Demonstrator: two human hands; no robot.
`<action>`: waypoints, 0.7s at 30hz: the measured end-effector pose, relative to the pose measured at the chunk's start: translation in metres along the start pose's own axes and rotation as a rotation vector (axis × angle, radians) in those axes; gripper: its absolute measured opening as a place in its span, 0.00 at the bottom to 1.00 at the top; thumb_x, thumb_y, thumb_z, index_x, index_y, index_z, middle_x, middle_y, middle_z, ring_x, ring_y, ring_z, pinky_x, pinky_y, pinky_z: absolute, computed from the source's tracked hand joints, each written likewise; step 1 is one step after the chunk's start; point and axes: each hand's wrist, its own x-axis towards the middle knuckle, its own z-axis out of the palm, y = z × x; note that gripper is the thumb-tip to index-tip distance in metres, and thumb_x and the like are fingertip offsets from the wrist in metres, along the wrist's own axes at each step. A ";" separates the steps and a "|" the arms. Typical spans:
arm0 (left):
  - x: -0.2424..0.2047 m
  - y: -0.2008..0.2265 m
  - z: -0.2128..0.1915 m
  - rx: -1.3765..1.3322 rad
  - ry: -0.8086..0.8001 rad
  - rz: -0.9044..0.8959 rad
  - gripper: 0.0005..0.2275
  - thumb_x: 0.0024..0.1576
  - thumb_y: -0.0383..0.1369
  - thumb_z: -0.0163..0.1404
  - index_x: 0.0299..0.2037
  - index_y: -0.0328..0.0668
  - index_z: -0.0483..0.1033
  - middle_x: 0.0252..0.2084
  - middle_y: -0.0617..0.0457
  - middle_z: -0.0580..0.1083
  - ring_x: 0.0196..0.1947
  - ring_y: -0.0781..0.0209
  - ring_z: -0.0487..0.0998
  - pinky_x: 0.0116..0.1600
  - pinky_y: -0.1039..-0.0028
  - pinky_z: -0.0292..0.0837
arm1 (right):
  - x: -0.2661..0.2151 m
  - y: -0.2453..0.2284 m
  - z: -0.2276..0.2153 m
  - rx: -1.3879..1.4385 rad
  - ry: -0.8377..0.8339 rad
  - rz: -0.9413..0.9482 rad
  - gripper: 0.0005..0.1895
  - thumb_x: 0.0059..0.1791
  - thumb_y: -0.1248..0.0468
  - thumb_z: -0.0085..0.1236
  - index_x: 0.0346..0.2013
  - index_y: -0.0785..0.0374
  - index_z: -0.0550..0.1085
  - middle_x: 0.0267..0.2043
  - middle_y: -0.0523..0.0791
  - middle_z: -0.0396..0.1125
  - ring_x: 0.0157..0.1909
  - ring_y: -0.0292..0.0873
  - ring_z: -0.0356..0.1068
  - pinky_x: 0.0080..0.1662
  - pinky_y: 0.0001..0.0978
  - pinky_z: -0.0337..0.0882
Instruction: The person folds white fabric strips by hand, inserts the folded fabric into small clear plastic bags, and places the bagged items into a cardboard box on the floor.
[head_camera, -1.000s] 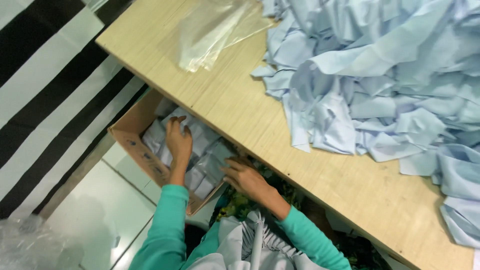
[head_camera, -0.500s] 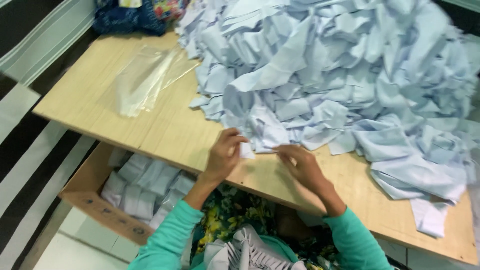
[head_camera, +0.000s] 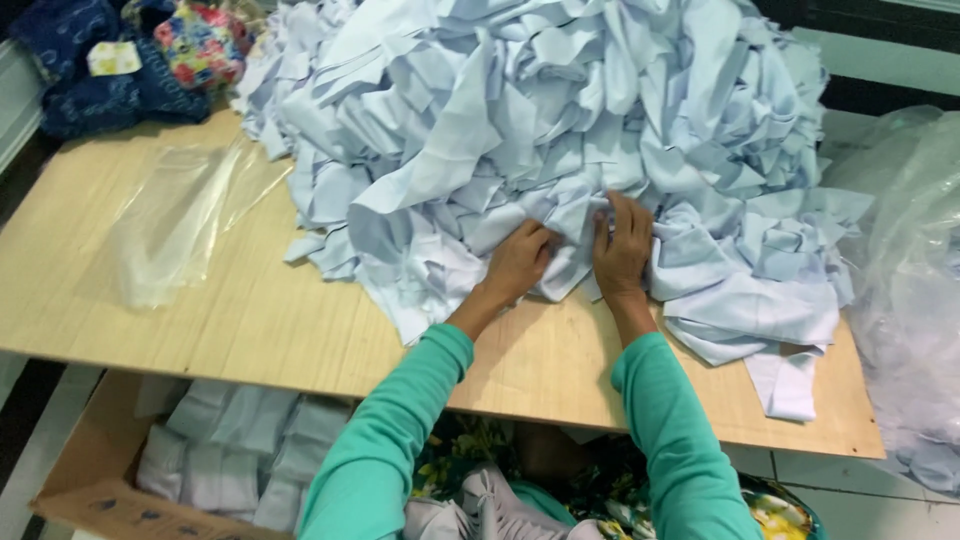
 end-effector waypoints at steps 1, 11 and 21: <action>-0.003 0.003 -0.001 -0.005 -0.003 0.009 0.08 0.57 0.28 0.50 0.44 0.42 0.78 0.47 0.43 0.75 0.48 0.40 0.80 0.51 0.57 0.76 | 0.001 0.008 0.002 -0.010 0.004 0.001 0.17 0.60 0.58 0.51 0.60 0.62 0.73 0.49 0.47 0.65 0.49 0.49 0.68 0.53 0.42 0.69; -0.007 0.016 -0.019 -0.142 0.057 0.018 0.08 0.60 0.26 0.49 0.46 0.46 0.79 0.44 0.48 0.74 0.43 0.44 0.81 0.44 0.62 0.79 | 0.009 0.041 0.027 -0.088 0.020 0.147 0.13 0.50 0.64 0.61 0.49 0.48 0.79 0.50 0.41 0.63 0.50 0.46 0.65 0.49 0.39 0.63; 0.007 0.025 -0.053 -0.252 0.441 0.031 0.06 0.66 0.26 0.45 0.48 0.44 0.74 0.41 0.51 0.71 0.43 0.48 0.77 0.49 0.66 0.75 | 0.010 -0.065 0.005 0.301 -0.079 -0.128 0.03 0.50 0.61 0.64 0.35 0.45 0.81 0.49 0.41 0.69 0.55 0.45 0.67 0.57 0.42 0.61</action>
